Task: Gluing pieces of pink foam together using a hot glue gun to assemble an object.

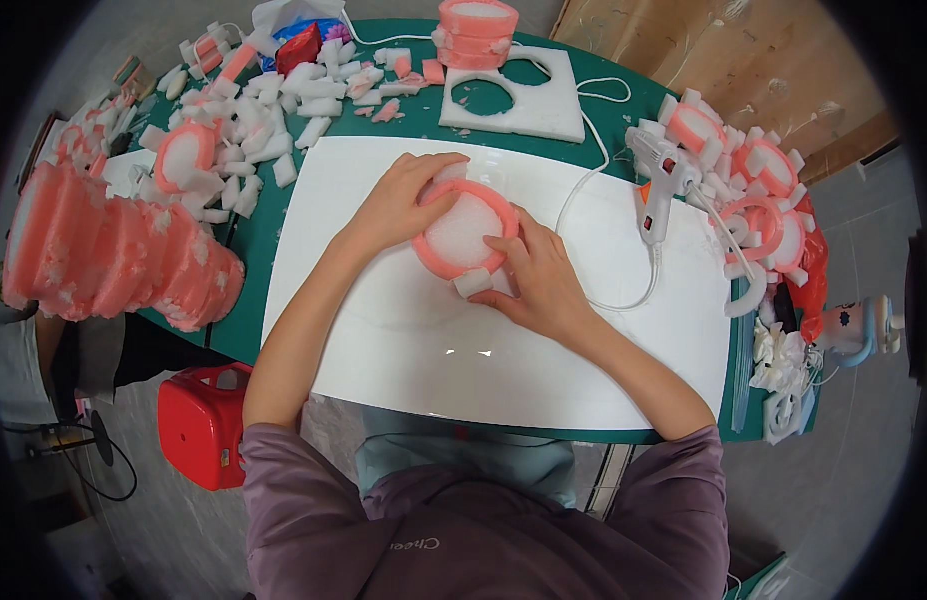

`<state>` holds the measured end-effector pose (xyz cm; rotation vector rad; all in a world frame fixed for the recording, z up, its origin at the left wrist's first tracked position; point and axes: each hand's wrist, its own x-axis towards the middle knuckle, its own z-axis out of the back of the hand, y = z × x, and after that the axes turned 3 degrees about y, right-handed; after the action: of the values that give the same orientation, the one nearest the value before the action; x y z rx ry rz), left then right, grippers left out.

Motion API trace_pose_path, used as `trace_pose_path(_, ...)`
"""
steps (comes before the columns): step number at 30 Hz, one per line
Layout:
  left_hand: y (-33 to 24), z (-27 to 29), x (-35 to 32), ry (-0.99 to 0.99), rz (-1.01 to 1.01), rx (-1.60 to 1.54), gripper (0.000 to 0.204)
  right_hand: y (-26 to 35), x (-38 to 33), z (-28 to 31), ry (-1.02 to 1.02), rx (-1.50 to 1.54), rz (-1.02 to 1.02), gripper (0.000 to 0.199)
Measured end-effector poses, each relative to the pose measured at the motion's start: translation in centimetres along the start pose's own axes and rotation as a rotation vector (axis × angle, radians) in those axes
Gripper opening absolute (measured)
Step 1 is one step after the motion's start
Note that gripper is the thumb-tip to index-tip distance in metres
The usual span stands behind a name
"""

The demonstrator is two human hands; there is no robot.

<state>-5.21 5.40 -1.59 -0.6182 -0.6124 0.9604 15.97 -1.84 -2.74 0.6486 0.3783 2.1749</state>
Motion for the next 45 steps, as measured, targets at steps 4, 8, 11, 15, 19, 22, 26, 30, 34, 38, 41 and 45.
trace_pose_path(4, -0.21, 0.09, 0.03, 0.015, 0.023, -0.006, 0.042, -0.07, -0.06, -0.02, -0.003, 0.000, 0.006, 0.060)
trace_pose_path(8, -0.24, 0.11, 0.04, 0.009, 0.012, 0.008, 0.043, 0.04, -0.02, 0.09, 0.001, -0.006, 0.004, 0.060)
trace_pose_path(11, -0.19, 0.16, 0.05, 0.010, 0.005, 0.011, 0.042, 0.02, 0.00, 0.07, -0.003, -0.003, 0.007, 0.060)
trace_pose_path(15, -0.34, 0.22, 0.06, 0.009, 0.012, -0.007, 0.042, -0.05, 0.03, 0.08, -0.003, 0.000, 0.010, 0.060)
trace_pose_path(19, -0.52, 0.17, -0.01, 0.008, 0.026, -0.009, 0.042, -0.06, 0.02, 0.03, -0.005, 0.004, 0.006, 0.060)
trace_pose_path(22, -0.42, 0.20, -0.02, 0.008, 0.006, -0.002, 0.041, -0.10, -0.03, 0.00, -0.008, -0.004, 0.009, 0.061)
trace_pose_path(26, -0.31, 0.08, 0.01, -0.003, -0.003, -0.002, 0.041, -0.08, -0.03, 0.04, 0.000, -0.004, 0.004, 0.061)
trace_pose_path(30, -0.09, 0.15, -0.09, -0.003, 0.003, 0.009, 0.042, -0.16, 0.01, -0.20, -0.014, -0.001, 0.023, 0.061)
trace_pose_path(34, -0.16, 0.07, 0.06, -0.018, -0.018, 0.008, 0.042, -0.16, 0.02, -0.01, -0.011, -0.003, 0.018, 0.061)
trace_pose_path(38, -0.58, 0.19, 0.01, -0.004, 0.017, -0.006, 0.041, -0.19, 0.01, 0.02, -0.009, 0.009, 0.024, 0.062)
trace_pose_path(41, -0.38, 0.20, 0.02, -0.005, 0.002, 0.007, 0.042, -0.05, 0.04, 0.06, -0.005, 0.010, 0.017, 0.062)
trace_pose_path(45, -0.55, 0.26, 0.01, 0.003, 0.017, 0.001, 0.042, -0.07, -0.03, -0.02, -0.011, 0.005, 0.013, 0.061)
